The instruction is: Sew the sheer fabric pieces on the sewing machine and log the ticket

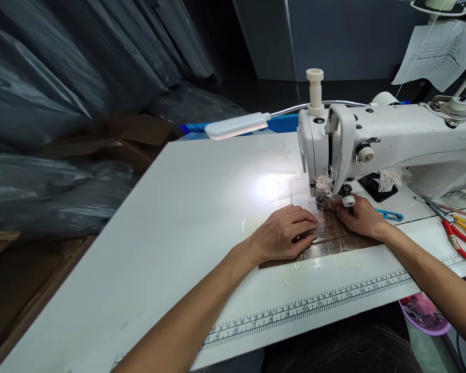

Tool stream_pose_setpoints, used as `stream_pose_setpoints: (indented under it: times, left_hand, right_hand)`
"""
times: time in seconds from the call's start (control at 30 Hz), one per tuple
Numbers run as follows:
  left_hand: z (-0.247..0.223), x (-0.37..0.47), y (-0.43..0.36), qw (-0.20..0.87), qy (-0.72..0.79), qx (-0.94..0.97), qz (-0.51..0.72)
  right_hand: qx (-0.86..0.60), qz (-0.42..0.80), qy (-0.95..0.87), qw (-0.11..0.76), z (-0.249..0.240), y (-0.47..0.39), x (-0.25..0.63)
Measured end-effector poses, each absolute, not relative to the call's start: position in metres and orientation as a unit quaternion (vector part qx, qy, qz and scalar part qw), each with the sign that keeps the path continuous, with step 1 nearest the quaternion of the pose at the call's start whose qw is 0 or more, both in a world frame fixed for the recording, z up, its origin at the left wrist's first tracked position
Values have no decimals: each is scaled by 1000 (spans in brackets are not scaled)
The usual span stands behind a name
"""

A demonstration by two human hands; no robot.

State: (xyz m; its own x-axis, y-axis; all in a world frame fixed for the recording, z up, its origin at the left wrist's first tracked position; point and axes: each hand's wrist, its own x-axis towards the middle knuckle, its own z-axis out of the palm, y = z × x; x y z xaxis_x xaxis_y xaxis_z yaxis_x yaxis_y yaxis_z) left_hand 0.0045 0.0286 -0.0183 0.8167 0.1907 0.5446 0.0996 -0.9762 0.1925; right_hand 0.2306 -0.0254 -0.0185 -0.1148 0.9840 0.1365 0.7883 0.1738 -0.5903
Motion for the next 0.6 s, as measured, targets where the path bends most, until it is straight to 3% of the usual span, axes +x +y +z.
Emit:
stream_pose_setpoints:
  times: [0.4, 0.6]
  left_hand:
    - [-21, 6, 30, -17, 75, 959, 272]
    - [-19, 7, 28, 1, 66, 961, 267]
  right_hand:
    - [-548, 98, -808, 193, -24, -41, 230]
    - [-490, 70, -851, 177, -25, -42, 232]
